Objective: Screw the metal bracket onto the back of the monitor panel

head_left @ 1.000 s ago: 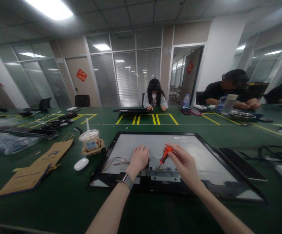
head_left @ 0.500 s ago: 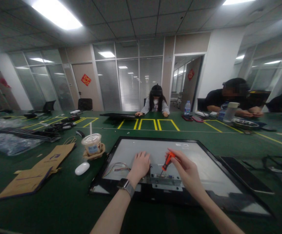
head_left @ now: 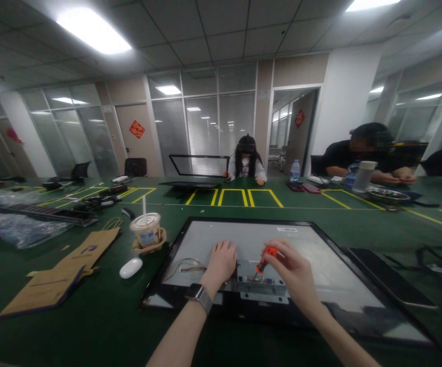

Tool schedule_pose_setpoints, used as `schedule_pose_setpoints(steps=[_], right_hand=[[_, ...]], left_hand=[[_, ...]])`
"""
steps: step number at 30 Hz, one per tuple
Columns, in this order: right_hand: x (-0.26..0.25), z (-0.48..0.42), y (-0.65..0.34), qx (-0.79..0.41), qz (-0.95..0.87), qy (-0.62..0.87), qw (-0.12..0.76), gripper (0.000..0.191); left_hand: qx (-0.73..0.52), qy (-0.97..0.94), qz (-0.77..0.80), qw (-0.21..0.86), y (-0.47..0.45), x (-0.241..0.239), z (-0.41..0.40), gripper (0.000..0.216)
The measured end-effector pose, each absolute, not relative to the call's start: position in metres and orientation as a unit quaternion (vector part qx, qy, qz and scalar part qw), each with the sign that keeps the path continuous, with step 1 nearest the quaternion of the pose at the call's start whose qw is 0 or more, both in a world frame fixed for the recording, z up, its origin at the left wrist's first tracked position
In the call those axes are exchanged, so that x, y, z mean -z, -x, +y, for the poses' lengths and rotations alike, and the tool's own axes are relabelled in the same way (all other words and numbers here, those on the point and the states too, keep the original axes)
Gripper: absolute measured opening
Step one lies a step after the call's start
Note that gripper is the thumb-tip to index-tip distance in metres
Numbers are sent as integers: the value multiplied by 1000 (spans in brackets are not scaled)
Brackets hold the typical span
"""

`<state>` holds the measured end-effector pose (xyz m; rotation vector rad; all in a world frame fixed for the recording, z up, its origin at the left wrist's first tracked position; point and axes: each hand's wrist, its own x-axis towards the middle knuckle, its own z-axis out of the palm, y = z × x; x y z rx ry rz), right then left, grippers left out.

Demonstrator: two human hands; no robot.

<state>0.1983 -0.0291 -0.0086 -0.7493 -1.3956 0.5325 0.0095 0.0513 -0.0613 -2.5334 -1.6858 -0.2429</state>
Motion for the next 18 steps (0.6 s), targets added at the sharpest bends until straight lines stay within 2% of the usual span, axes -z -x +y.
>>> schedule_pose_setpoints(steps=[5,10,14,18], right_hand=[[7,-29,-200,-222,-635,337,659,21],[6,-27,-204,-274,-644,333,632,31],[6,-28,-205,-317,-646,315,619,29],[5,-27,-204,-275,-639,328,639,23]], left_hand=[[93,826,-554,48,-10,60,49,39],[86,833,-544,55,-9,57,47,38],[79,832,-546,52,-9,53,45,37],[80,824,-560,37,-10,51,43,40]])
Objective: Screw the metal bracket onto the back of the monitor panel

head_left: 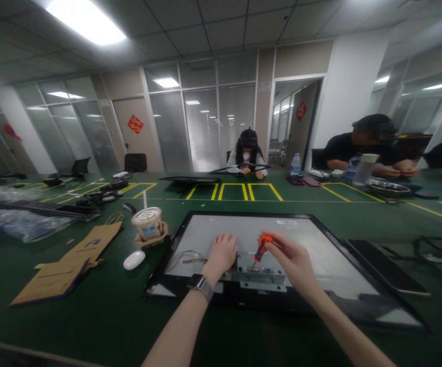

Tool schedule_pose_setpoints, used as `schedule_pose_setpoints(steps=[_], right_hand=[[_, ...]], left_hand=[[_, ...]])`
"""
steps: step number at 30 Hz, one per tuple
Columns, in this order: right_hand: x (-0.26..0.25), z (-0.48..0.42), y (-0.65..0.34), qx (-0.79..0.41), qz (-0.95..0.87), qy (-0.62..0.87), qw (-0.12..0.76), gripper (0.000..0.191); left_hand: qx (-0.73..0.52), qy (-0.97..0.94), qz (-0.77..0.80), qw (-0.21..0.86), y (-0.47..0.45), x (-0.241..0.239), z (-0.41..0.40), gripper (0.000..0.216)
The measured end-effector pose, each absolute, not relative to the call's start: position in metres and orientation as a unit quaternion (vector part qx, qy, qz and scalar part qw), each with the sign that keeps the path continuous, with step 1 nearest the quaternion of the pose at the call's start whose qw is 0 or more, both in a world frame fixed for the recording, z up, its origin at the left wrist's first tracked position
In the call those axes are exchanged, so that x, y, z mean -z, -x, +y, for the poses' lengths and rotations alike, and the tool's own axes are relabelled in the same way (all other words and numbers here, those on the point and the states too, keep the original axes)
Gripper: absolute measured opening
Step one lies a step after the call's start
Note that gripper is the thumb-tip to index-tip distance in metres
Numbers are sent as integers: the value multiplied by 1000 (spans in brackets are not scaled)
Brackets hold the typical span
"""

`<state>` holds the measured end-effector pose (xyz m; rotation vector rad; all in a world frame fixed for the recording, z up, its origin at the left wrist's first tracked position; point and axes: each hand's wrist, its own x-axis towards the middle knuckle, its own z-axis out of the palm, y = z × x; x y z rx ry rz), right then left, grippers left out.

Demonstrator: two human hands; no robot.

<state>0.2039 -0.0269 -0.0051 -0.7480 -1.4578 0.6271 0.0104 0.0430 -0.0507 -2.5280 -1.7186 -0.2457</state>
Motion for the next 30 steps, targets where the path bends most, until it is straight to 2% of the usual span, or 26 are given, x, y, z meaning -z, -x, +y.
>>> schedule_pose_setpoints(steps=[4,10,16,22,30], right_hand=[[5,-26,-204,-233,-636,334,655,20],[4,-27,-208,-266,-653,334,626,29],[0,-28,-209,-207,-651,346,643,22],[-1,-33,-210,-292,-664,324,607,30],[3,-25,-206,-261,-634,330,649,23]], left_hand=[[85,822,-561,34,-11,49,42,42],[87,822,-562,33,-11,53,45,42],[94,825,-556,39,-10,54,45,41],[89,824,-558,34,-11,52,44,42],[94,828,-552,40,-11,52,43,40]])
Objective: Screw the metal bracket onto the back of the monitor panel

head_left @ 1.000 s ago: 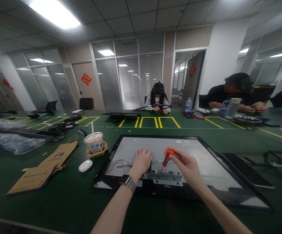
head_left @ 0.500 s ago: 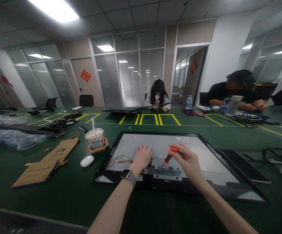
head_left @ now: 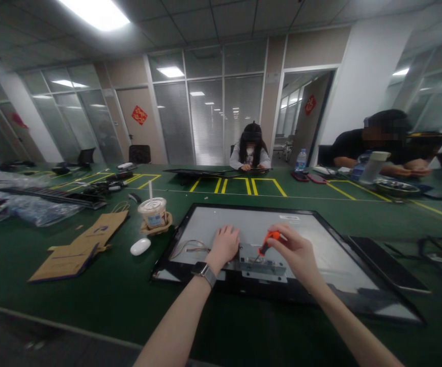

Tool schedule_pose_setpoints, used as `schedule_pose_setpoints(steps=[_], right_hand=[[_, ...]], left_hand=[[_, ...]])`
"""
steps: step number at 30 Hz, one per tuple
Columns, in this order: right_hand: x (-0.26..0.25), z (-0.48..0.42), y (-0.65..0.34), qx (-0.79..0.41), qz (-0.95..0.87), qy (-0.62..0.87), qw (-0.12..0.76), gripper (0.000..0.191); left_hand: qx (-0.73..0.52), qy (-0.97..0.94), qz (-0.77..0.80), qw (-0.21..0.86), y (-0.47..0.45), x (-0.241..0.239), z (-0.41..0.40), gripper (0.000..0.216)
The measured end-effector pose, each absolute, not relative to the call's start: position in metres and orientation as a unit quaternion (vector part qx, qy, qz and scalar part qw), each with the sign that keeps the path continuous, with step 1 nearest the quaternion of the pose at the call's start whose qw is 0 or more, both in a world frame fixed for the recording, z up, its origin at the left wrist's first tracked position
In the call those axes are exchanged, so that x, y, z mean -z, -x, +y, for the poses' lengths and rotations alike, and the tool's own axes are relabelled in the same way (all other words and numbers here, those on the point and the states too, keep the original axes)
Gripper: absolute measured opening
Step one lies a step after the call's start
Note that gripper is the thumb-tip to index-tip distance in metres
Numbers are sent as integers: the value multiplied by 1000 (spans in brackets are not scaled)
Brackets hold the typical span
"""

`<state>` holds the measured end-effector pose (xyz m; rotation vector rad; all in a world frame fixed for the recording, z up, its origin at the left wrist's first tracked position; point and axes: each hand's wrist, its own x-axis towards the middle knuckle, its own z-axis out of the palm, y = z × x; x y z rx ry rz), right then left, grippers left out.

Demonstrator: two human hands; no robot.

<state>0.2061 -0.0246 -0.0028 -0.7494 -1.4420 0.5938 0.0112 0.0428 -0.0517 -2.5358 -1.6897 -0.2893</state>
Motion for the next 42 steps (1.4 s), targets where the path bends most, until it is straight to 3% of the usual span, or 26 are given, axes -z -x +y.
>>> schedule_pose_setpoints(steps=[5,11,15,21,32,42], right_hand=[[3,-28,-206,-250,-640,341,642,25],[3,-30,-208,-316,-666,314,598,29],[5,-28,-208,-335,-650,306,610,23],[10,-23,-211,-379,-636,310,597,33],[10,-24,-210,-378,-635,313,597,30],[14,-17,-211,-407,-580,307,635,25]], left_hand=[[97,827,-553,40,-12,50,41,40],[88,824,-559,32,-13,47,40,40],[92,825,-556,35,-12,47,40,39],[94,826,-555,33,-12,50,42,40],[84,822,-563,33,-13,48,41,41],[88,823,-560,33,-13,49,41,40]])
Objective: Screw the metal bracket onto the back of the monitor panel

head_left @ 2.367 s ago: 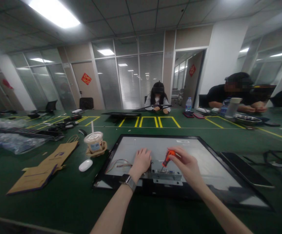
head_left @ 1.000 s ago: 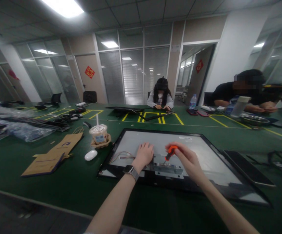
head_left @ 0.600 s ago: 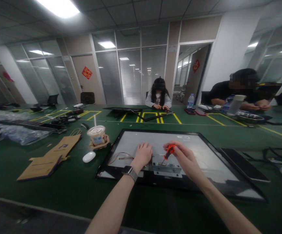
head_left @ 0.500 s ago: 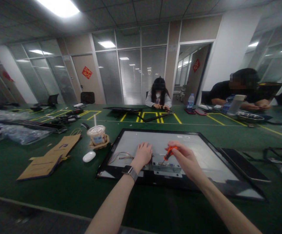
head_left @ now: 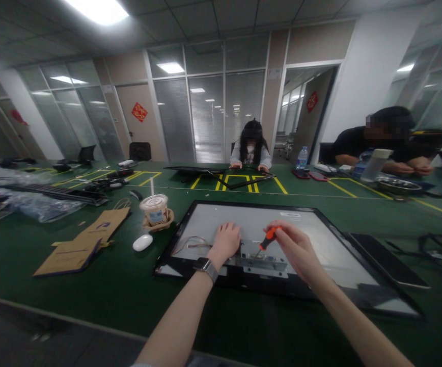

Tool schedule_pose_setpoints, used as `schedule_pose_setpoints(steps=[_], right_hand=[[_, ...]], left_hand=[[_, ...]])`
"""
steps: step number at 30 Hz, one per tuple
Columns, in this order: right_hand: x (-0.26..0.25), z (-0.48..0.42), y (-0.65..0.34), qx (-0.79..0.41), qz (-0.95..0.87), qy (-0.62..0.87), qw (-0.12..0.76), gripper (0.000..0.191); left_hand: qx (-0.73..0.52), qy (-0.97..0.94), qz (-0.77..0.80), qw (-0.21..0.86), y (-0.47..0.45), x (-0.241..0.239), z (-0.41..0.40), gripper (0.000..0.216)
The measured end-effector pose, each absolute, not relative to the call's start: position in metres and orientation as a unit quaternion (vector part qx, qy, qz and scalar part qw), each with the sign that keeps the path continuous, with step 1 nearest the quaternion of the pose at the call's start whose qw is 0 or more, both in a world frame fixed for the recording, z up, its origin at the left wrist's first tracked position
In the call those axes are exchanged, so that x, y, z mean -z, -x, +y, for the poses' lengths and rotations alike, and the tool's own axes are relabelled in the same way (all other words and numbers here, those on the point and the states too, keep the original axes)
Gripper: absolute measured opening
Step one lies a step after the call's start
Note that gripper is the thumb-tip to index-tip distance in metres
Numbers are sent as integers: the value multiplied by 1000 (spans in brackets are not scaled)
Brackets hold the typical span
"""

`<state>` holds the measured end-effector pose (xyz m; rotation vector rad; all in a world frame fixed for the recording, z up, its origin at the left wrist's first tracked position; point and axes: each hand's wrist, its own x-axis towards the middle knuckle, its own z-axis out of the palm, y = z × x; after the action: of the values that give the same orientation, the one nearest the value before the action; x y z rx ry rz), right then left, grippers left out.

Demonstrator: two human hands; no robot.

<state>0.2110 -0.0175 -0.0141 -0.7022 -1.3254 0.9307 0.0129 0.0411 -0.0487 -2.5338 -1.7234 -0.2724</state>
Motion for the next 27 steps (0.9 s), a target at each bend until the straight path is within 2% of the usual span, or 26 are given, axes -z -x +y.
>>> schedule_pose_setpoints(steps=[6,11,19,27], right_hand=[[14,-20,-212,-419,-597,311,610,31],[15,-20,-211,-373,-607,326,621,26],[10,-19,-215,-340,-643,330,602,32],[7,-20,-213,-263,-625,363,639,28]], left_hand=[[94,823,-560,32,-12,50,42,41],[89,823,-559,37,-13,49,42,40],[87,824,-559,35,-13,50,42,40],[93,823,-559,31,-13,51,43,40]])
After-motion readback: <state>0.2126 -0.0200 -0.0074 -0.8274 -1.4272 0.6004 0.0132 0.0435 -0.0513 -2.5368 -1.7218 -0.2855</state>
